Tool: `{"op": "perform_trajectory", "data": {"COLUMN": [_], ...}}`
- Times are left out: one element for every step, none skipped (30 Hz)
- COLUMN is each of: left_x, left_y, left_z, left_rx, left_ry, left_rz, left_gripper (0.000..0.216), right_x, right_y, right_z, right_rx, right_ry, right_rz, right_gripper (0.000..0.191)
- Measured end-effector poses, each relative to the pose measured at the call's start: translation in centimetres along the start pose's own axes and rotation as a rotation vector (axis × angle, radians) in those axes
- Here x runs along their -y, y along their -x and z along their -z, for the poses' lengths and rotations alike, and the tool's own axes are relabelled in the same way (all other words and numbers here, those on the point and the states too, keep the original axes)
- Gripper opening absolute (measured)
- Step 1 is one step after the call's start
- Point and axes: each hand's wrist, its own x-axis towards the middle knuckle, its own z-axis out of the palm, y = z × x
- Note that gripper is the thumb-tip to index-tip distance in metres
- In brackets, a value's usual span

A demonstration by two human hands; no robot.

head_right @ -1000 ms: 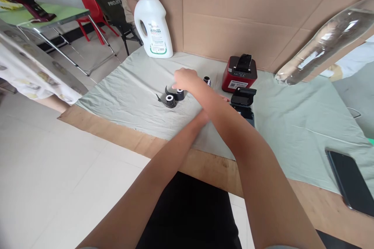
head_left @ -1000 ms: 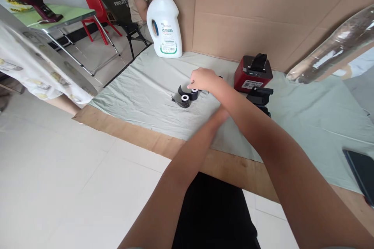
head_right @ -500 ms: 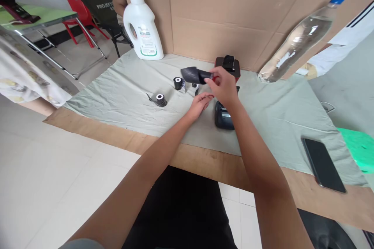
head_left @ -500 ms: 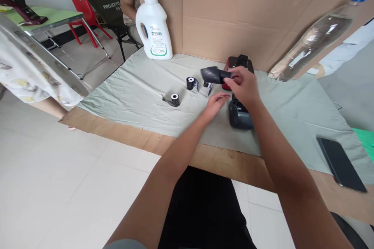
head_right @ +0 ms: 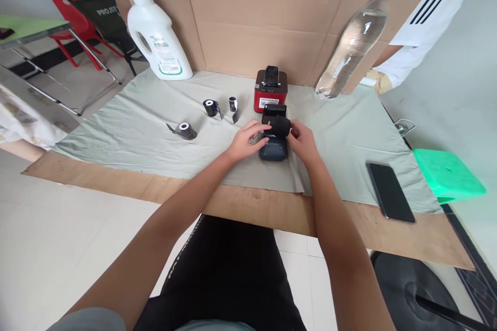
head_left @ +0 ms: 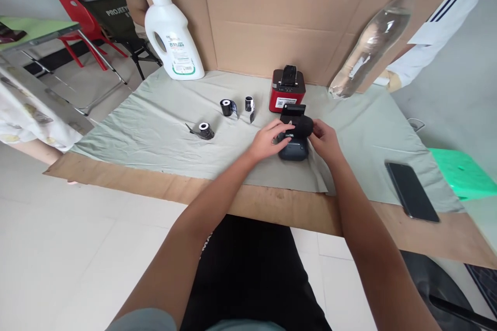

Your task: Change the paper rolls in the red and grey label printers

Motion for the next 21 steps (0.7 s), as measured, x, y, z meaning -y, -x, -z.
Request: {"op": "perform_trajectory", "data": {"left_x": [0.0, 0.0, 0.0, 0.0, 0.0, -0.1, -0.2, -0.3, -0.4, -0.4, -0.5, -0.5, -0.5, -0.5, -0.5, -0.5, -0.5, -0.6, -0.6, -0.6, -0.7], "left_y": [0.1, 0.1, 0.2, 0.3, 0.4, 0.5, 0.6, 0.7, 0.8, 0.9, 1.0, 1.1, 1.2, 1.2, 1.3, 1.3, 1.3, 1.3, 1.3, 1.3, 1.3], "left_z": [-0.1, -0.2, -0.2, -0.2, -0.2, -0.2, -0.2, -0.2, -0.2, -0.2, -0.3, -0.3, -0.4, -0.5, -0.6, -0.6, -0.7, -0.8, -0.8, -0.9, -0.9], "left_rx": [-0.007, -0.007, 0.002, 0.018, 0.038, 0.056, 0.071, 0.084, 0.093, 0.102, 0.112, 0.122, 0.134, 0.145, 0.157, 0.165, 0.169, 0.172, 0.175, 0.179, 0.180], "left_ry": [-0.007, -0.013, -0.020, -0.026, -0.030, -0.031, -0.036, -0.046, -0.062, -0.083, -0.105, -0.126, -0.142, -0.154, -0.162, -0.167, -0.171, -0.174, -0.178, -0.182, -0.184], "left_rz": [-0.004, 0.001, 0.012, 0.026, 0.037, 0.044, 0.047, 0.047, 0.044, 0.037, 0.026, 0.013, 0.001, -0.008, -0.009, -0.004, 0.004, 0.015, 0.023, 0.029, 0.033], "left_gripper": [0.029, 0.024, 0.021, 0.019, 0.019, 0.020, 0.020, 0.020, 0.020, 0.020, 0.020, 0.019, 0.020, 0.021, 0.021, 0.022, 0.022, 0.022, 0.022, 0.023, 0.023], "right_x": [0.0, 0.0, 0.0, 0.1, 0.1, 0.2, 0.4, 0.6, 0.8, 1.0, 1.2, 1.4, 1.6, 1.7, 1.8, 1.8, 1.9, 1.9, 2.0, 2.1, 2.1], "right_y": [0.1, 0.1, 0.2, 0.3, 0.3, 0.4, 0.3, 0.3, 0.1, -0.1, -0.4, -0.8, -1.2, -1.8, -2.3, -2.9, -3.4, -3.9, -4.4, -4.7, -5.0], "right_z": [-0.2, -0.4, -0.6, -0.8, -0.9, -0.9, -0.9, -0.8, -0.7, -0.5, -0.3, -0.1, 0.2, 0.4, 0.7, 0.9, 1.0, 1.1, 1.1, 1.1, 0.9], "right_rx": [0.006, 0.005, -0.001, -0.006, -0.016, -0.023, -0.023, -0.016, -0.003, 0.018, 0.045, 0.075, 0.104, 0.135, 0.168, 0.201, 0.233, 0.264, 0.289, 0.309, 0.323], "right_ry": [0.002, 0.009, 0.025, 0.051, 0.081, 0.107, 0.128, 0.146, 0.165, 0.190, 0.222, 0.261, 0.302, 0.342, 0.378, 0.411, 0.444, 0.478, 0.514, 0.553, 0.598], "right_rz": [0.006, 0.009, 0.008, 0.004, -0.002, -0.009, -0.014, -0.017, -0.015, -0.011, -0.007, 0.001, 0.010, 0.021, 0.035, 0.051, 0.069, 0.089, 0.103, 0.108, 0.102], "right_gripper": [0.041, 0.039, 0.037, 0.036, 0.035, 0.035, 0.035, 0.035, 0.035, 0.034, 0.033, 0.031, 0.030, 0.029, 0.028, 0.027, 0.026, 0.023, 0.021, 0.019, 0.018]}}
